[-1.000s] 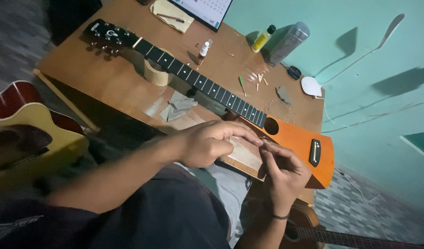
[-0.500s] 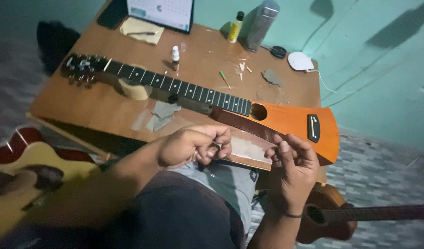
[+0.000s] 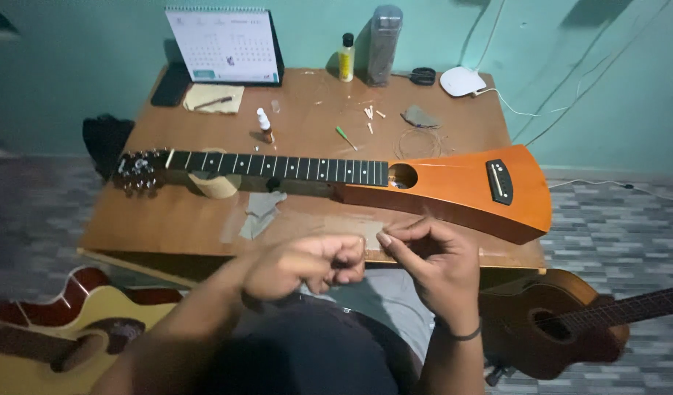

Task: The person threads a new guitar string through the tuning peg at the headstock and winds it around the post. They then move to the bridge to secure the string end into the bridge pin.

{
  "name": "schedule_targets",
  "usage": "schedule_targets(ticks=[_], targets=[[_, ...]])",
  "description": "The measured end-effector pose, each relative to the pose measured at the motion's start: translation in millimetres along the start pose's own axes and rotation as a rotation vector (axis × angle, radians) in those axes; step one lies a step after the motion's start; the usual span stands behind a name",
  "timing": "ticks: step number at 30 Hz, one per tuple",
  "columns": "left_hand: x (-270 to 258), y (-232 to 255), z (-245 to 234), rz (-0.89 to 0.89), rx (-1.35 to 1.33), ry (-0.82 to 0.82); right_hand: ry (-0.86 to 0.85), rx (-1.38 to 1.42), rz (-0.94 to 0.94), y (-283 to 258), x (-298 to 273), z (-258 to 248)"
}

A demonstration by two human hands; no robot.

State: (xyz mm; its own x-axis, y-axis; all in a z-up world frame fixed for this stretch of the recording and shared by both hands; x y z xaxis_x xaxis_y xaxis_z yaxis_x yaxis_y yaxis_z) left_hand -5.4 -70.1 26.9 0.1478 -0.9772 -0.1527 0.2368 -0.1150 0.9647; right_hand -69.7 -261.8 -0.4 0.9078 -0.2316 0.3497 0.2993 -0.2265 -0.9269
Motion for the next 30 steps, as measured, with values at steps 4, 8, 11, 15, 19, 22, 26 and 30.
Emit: schedule_targets(ticks=[4,8,11,15,19,22,26,30], targets=[[4,-9,4,-0.045,-0.024,-0.068,0.092,-0.043,0.030,-5,2,3],[5,-6,6,0.014,0.027,-0.005,0.158,0.116,0.107,0,2,5],[5,8,9,-0.103,0.159,0.079,0.188,0.039,0.103,-7,1,7],[0,2,0,-0.058,0.223,0.211,0.192,0.073,0.064,-12,0,7],[-5,21,4,-0.067,0.283,0.311,0.172,0.035,0.068,-13,2,9],[-10,26,5,-0.063,0.345,0.344,0.078,-0.035,0.064,-15,6,13],[-12,27,3,-0.130,0.425,0.363,-0.074,-0.122,0.014,-17,10,16],[-17,10,-12,-0.017,0.457,0.355,-0.137,0.087,0.121,6,11,10]])
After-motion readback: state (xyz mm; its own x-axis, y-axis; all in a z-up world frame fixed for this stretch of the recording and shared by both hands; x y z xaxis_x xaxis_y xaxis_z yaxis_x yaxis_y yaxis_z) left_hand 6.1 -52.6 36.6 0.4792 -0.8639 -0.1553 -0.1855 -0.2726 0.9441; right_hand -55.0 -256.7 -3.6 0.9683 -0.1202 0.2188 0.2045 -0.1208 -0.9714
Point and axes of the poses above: each hand's wrist, its own x-axis towards the middle knuckle, its own z-axis out of the palm, y = z × x, the point moved 3 cm from there along x, towards the middle knuckle, and after that the axes turned 3 degrees about -y, right-handed, at the moved point
